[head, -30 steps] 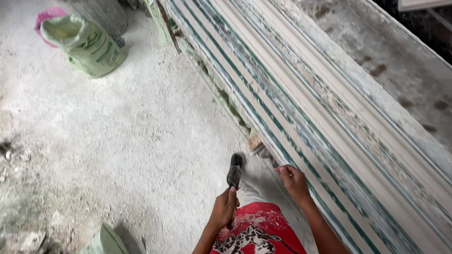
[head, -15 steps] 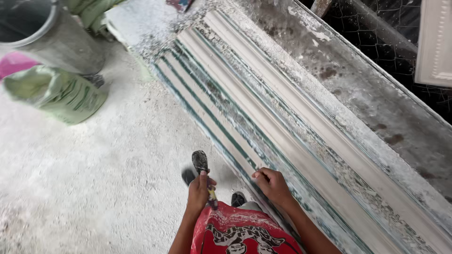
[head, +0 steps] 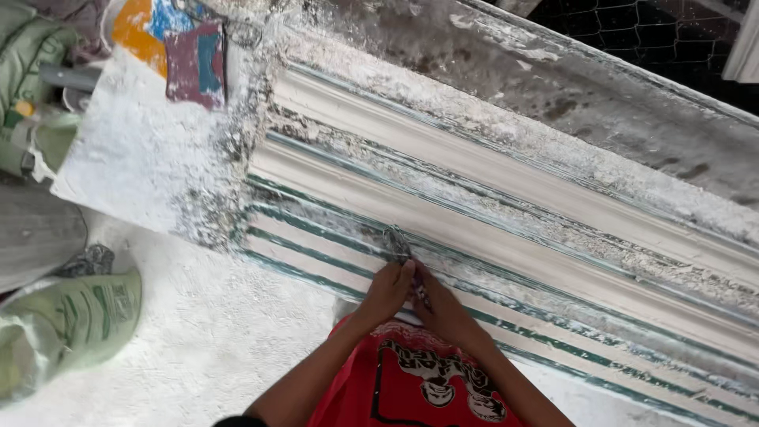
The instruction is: The person bends wire pieces by hand and attaches them to plaster medallions, then hangs a medallion on an overhead rack. They then use a small scraping tool to remove excess plaster from decorative cornice moldings laid on a workbench, working along the lengths of the pieces.
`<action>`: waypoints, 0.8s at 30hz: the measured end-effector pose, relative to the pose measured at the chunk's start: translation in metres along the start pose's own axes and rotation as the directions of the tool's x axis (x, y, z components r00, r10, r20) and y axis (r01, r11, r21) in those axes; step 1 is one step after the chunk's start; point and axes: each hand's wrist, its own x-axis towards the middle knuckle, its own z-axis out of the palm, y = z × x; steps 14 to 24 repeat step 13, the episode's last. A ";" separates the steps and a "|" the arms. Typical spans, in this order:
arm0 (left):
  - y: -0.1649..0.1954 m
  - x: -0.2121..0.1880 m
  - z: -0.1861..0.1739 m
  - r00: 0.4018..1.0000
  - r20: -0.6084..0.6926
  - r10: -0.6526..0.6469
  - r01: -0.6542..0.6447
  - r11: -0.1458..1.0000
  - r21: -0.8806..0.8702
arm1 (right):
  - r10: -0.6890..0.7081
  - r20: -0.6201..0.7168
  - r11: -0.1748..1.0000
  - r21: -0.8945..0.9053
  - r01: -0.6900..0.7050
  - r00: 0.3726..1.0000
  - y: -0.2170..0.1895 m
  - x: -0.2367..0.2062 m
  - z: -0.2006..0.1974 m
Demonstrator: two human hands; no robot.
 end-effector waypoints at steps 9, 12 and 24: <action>0.042 0.046 -0.038 0.954 0.237 0.186 -0.249 0.930 0.271 | 0.412 -0.209 0.902 -0.047 -0.429 0.887 -0.026 0.050 0.000; 0.051 0.041 -0.059 0.961 0.229 0.158 -0.225 0.925 0.306 | 0.334 -0.189 0.935 -0.060 -0.350 0.923 -0.024 0.065 0.003; 0.051 0.036 -0.067 0.969 0.205 0.135 -0.192 0.939 0.285 | 0.307 -0.172 0.943 -0.080 -0.324 0.936 -0.022 0.071 0.008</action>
